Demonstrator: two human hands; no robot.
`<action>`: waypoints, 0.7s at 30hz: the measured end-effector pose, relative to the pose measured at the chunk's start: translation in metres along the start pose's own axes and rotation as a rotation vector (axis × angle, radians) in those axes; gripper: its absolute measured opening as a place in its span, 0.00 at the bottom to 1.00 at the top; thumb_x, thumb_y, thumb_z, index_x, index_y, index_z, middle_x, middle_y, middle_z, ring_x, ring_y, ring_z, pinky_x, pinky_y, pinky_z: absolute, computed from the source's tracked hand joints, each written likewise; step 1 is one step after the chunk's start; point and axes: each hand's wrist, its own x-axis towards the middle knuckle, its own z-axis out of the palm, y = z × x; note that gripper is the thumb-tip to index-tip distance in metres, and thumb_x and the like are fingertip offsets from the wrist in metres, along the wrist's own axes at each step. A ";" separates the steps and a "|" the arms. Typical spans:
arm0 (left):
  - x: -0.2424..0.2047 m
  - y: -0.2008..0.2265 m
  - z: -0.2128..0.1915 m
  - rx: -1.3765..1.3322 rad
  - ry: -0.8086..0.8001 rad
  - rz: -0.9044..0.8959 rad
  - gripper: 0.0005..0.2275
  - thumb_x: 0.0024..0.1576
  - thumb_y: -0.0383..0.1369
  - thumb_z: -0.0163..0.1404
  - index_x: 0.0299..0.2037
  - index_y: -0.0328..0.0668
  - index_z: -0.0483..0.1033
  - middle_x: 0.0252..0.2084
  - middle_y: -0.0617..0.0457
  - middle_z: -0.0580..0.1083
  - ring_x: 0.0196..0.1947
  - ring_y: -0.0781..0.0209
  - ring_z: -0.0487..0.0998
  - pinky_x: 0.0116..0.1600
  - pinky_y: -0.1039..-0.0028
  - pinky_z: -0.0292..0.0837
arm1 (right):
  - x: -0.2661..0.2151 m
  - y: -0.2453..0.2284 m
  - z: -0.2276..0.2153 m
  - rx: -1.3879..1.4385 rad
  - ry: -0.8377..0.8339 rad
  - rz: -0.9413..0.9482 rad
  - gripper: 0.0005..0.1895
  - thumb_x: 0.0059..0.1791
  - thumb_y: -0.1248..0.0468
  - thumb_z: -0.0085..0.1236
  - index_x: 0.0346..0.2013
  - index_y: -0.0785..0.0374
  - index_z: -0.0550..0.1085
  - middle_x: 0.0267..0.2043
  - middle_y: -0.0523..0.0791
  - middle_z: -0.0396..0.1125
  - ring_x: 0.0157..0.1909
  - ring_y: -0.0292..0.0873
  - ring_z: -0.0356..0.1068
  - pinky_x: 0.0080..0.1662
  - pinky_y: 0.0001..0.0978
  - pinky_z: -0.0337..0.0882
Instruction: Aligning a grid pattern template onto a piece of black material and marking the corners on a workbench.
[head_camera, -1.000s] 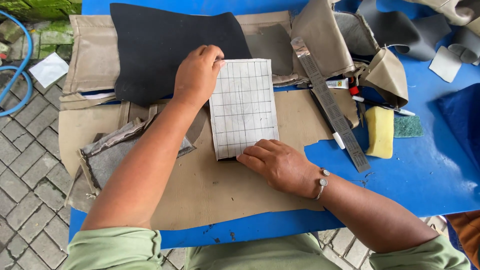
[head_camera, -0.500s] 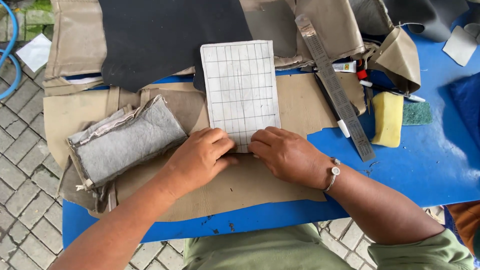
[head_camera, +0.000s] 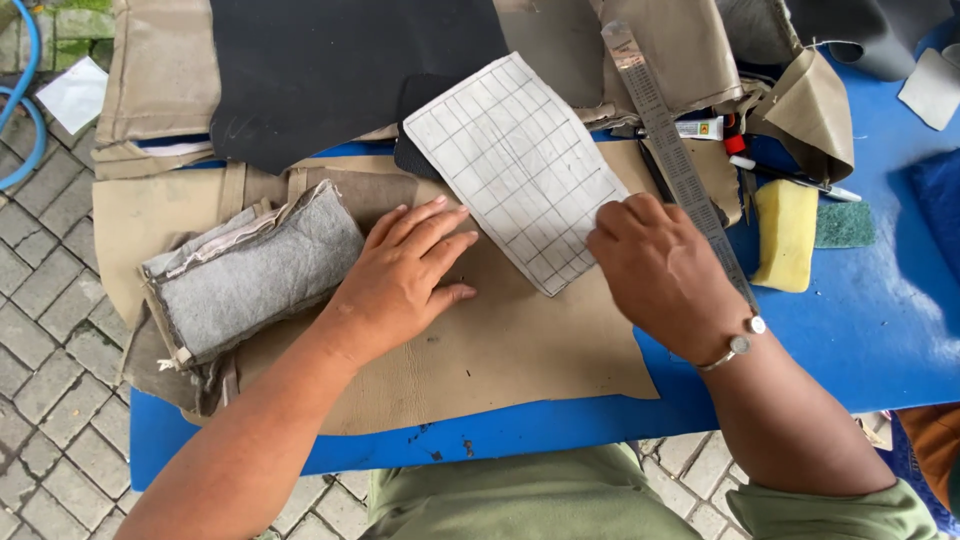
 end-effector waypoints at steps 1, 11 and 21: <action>0.004 0.000 -0.002 0.004 0.003 0.005 0.28 0.60 0.56 0.48 0.65 0.52 0.68 0.70 0.53 0.63 0.74 0.52 0.56 0.73 0.55 0.50 | 0.008 -0.010 -0.012 -0.004 0.004 0.005 0.12 0.56 0.65 0.44 0.32 0.52 0.75 0.40 0.39 0.68 0.52 0.42 0.69 0.51 0.38 0.73; 0.057 -0.039 -0.007 0.185 0.166 0.113 0.24 0.56 0.47 0.57 0.60 0.49 0.72 0.69 0.53 0.65 0.73 0.51 0.59 0.72 0.50 0.53 | 0.013 -0.030 -0.004 0.219 -0.244 -0.089 0.09 0.58 0.63 0.42 0.43 0.57 0.72 0.46 0.46 0.65 0.50 0.48 0.71 0.46 0.37 0.75; 0.058 -0.035 0.001 0.400 0.485 0.482 0.09 0.68 0.36 0.42 0.39 0.44 0.71 0.32 0.55 0.68 0.34 0.57 0.77 0.66 0.51 0.70 | 0.003 0.009 -0.019 0.231 -0.168 -0.108 0.09 0.52 0.75 0.43 0.35 0.58 0.68 0.37 0.43 0.65 0.39 0.47 0.72 0.39 0.39 0.74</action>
